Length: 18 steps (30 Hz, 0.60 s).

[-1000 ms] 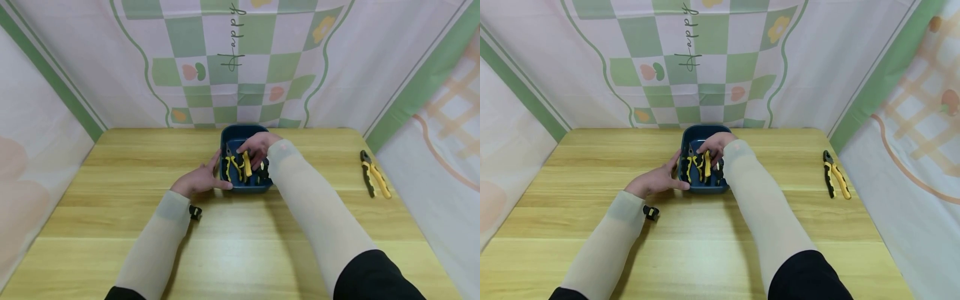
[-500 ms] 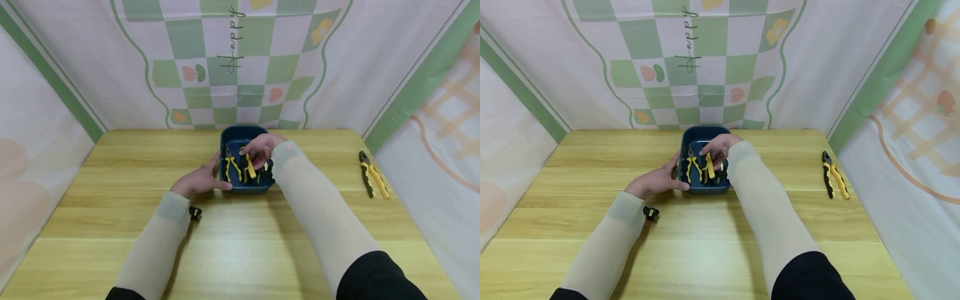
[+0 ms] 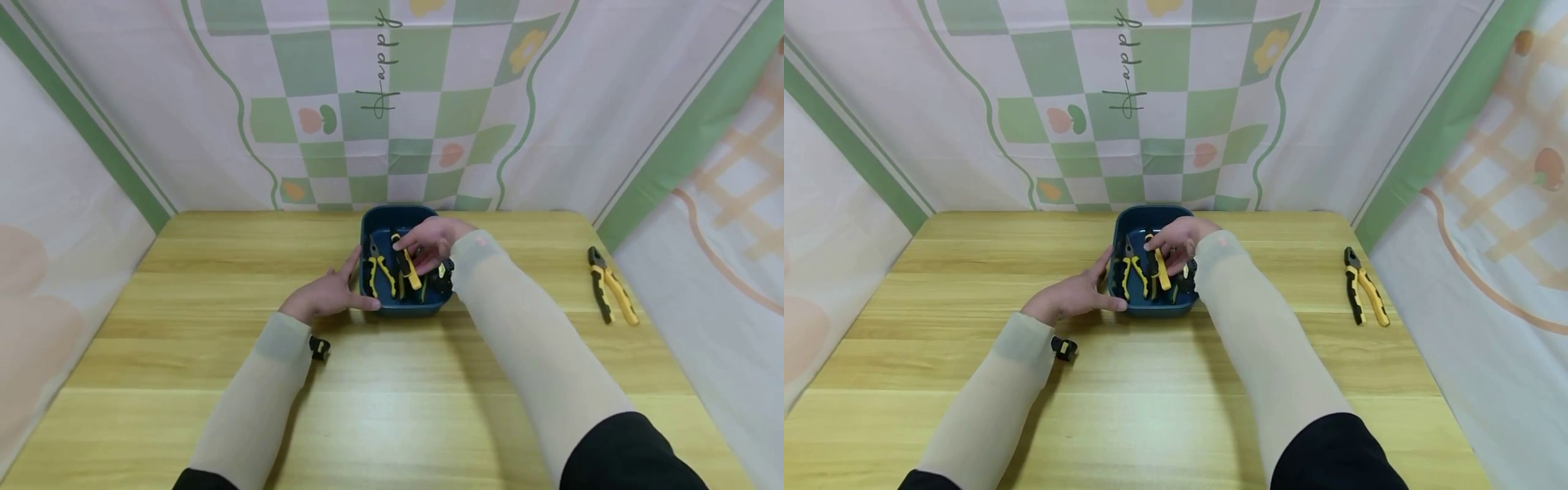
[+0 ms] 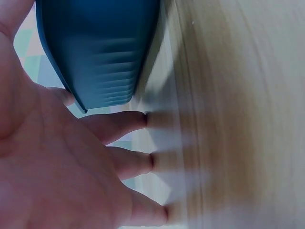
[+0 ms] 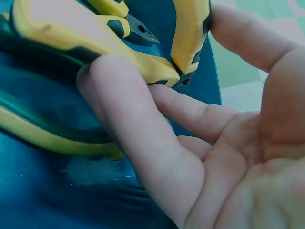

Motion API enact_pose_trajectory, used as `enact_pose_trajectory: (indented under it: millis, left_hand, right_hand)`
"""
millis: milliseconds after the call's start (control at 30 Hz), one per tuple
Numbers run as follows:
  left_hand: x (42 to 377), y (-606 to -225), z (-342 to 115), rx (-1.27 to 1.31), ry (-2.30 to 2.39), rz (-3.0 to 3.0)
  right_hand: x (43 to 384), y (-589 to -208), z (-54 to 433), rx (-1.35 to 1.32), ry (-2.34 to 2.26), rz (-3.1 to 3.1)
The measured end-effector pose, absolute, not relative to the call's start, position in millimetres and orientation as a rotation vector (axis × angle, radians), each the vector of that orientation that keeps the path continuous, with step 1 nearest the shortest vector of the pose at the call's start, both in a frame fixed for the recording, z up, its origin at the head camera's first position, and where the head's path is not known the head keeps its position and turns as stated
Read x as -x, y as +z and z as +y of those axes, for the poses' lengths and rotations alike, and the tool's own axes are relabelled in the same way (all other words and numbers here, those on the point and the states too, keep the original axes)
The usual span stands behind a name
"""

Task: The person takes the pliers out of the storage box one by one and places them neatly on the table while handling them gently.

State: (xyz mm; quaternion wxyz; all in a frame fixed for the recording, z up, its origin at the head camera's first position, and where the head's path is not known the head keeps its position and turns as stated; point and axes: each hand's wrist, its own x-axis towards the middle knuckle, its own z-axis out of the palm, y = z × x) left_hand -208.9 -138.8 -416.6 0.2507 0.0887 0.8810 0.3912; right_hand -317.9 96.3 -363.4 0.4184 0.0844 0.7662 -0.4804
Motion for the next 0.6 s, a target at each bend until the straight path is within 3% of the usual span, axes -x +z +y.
enact_pose_trajectory:
  millis: [600]
  left_hand:
    - [206.5, -415.5, -137.6, -0.24, 1.067, 2.4]
  right_hand:
    - [310.4, -357.6, 107.1, -0.159, -1.412, 1.73]
